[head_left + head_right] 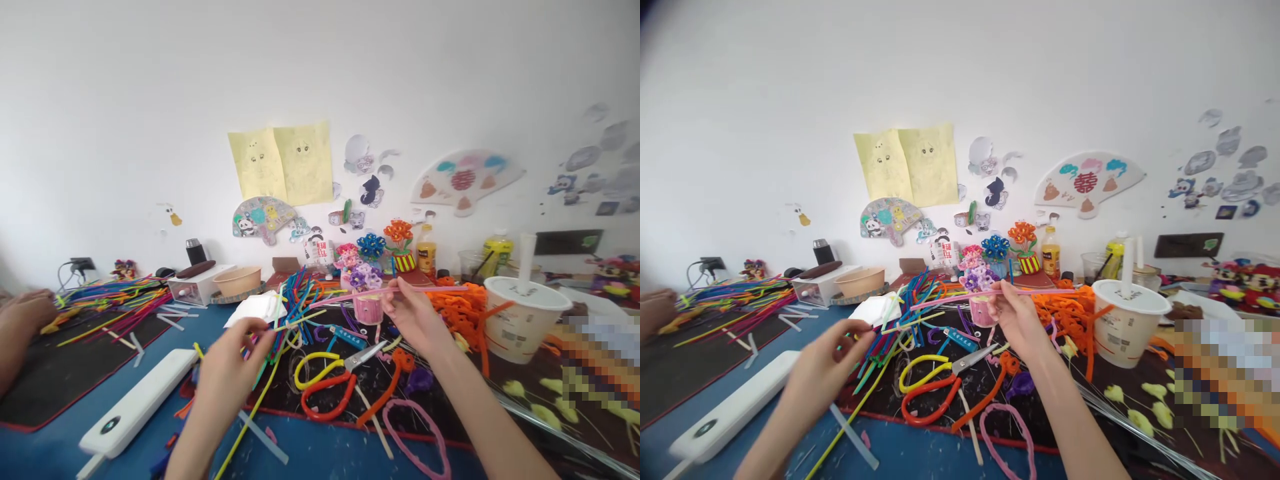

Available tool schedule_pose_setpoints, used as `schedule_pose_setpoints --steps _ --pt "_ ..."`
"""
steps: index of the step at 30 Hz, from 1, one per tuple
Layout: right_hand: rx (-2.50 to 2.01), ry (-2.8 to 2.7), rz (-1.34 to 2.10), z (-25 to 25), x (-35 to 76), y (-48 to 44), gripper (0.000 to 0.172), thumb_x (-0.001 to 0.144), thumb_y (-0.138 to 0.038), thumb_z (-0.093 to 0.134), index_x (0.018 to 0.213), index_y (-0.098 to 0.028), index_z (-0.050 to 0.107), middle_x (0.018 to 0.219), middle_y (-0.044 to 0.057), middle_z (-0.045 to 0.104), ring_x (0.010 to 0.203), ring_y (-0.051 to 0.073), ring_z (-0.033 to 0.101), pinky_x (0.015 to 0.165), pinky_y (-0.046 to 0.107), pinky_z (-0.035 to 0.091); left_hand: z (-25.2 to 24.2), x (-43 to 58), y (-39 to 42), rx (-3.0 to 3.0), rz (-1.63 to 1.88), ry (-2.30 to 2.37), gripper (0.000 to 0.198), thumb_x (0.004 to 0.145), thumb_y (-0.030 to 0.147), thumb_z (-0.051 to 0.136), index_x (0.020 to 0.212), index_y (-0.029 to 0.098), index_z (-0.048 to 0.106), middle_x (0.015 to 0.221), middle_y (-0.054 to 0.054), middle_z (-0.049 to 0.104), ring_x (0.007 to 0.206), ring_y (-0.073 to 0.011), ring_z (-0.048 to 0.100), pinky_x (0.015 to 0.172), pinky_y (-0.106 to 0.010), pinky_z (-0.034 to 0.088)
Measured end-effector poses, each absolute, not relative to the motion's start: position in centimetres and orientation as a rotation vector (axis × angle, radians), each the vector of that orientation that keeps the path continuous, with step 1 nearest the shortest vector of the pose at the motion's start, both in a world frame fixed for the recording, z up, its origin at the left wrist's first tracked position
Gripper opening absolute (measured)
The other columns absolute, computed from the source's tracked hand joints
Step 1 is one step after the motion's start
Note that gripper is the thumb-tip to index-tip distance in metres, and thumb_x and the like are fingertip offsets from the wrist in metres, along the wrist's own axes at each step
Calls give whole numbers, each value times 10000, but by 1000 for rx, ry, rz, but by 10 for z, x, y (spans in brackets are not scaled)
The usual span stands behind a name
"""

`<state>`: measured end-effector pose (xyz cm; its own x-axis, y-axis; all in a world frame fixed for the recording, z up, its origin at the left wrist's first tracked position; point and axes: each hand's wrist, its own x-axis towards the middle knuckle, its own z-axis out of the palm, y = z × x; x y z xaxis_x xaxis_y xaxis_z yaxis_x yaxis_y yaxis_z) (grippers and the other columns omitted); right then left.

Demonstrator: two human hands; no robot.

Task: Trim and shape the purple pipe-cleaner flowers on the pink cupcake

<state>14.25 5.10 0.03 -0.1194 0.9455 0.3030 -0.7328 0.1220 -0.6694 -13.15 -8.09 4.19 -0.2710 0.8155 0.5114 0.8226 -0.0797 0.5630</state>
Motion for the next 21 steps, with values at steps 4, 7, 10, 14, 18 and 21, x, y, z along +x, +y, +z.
schedule_pose_setpoints --steps 4,7,10,14,18,21 --pt "-321 -855 1487 1 141 47 260 691 -376 817 785 -176 681 610 -16 568 549 84 510 473 187 403 21 -102 -69 -2237 -1204 -2004 299 771 406 621 1029 267 676 1071 -38 716 998 -238 632 878 -356 472" --pt "-318 -850 1485 1 141 47 256 694 -375 814 767 -176 673 603 -17 559 548 87 509 482 196 410 15 -86 -61 -2344 -1186 -1952 227 841 384 529 903 267 713 904 -33 746 859 -224 656 813 -344 474" --pt "-296 -804 1481 1 145 51 249 700 -364 811 777 -177 665 601 -21 546 547 86 502 473 192 407 21 -91 -60 -2339 -1237 -1938 357 887 390 422 714 247 700 659 -19 722 694 -202 656 759 -318 462" --pt "-234 -661 1464 0 155 58 239 702 -333 807 813 -197 645 588 -44 519 511 71 467 436 170 391 33 -120 -69 -2125 -1355 -2012 389 854 472 418 715 233 693 597 -8 697 680 -205 652 747 -301 460" --pt "-191 -503 1443 -3 164 62 216 733 -280 779 833 -195 608 567 -60 495 491 57 455 437 146 399 42 -149 -84 -1914 -1379 -2137 410 788 549 453 733 225 697 567 8 671 543 -183 590 574 -262 429" --pt "-159 -407 1409 -4 170 63 159 798 -267 713 850 -194 582 553 -67 468 469 58 442 428 147 395 46 -161 -90 -1819 -1365 -2211 416 748 565 466 752 228 709 545 15 655 542 -181 587 555 -249 411"
